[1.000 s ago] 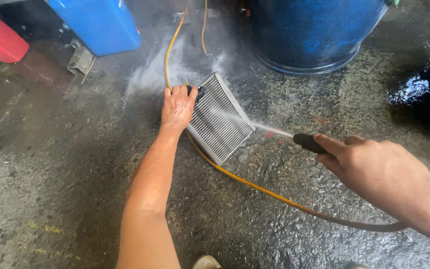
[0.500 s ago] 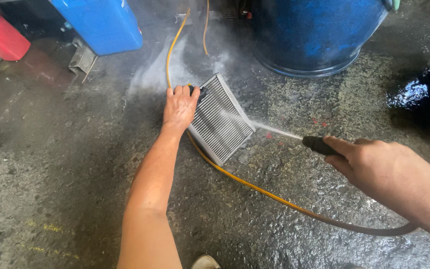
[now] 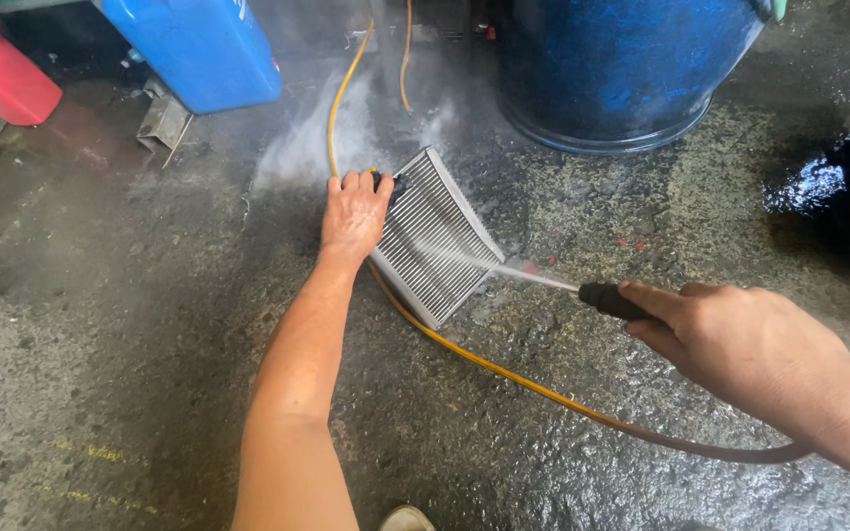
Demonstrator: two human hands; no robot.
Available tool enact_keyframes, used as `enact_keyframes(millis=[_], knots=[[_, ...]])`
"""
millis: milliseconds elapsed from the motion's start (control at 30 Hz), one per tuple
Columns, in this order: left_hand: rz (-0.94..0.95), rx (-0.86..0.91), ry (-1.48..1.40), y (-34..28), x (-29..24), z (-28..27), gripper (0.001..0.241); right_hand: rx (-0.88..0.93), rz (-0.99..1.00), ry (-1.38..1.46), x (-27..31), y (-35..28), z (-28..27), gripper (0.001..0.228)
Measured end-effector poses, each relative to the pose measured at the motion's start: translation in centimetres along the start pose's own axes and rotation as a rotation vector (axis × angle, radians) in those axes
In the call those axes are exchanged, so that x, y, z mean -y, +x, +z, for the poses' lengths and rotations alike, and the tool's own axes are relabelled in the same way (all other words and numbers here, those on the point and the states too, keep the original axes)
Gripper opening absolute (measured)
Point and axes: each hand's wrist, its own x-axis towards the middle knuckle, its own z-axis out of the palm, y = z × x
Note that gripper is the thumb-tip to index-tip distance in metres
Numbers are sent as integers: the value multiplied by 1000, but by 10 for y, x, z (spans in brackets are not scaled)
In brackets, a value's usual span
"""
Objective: The person uses a pressure washer to clean a rectangular metal radiator and then a black plastic car part. They hold the parts with one hand while spraying with the other, moving the nozzle across the surfaces to remove dirt.
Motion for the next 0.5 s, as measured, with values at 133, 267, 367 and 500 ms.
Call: enact_keyframes(millis=[133, 267, 367, 500], knots=[[0, -23, -13, -1, 1, 2, 43, -27, -31, 18, 1, -1, 2, 48], [-2, -20, -9, -1, 1, 1, 43, 77, -6, -1, 0, -1, 5, 49], [-2, -20, -6, -2, 0, 1, 43, 32, 79, -70, -7, 1, 9, 42], [3, -8, 4, 0, 0, 1, 45, 45, 18, 61, -9, -1, 26, 49]])
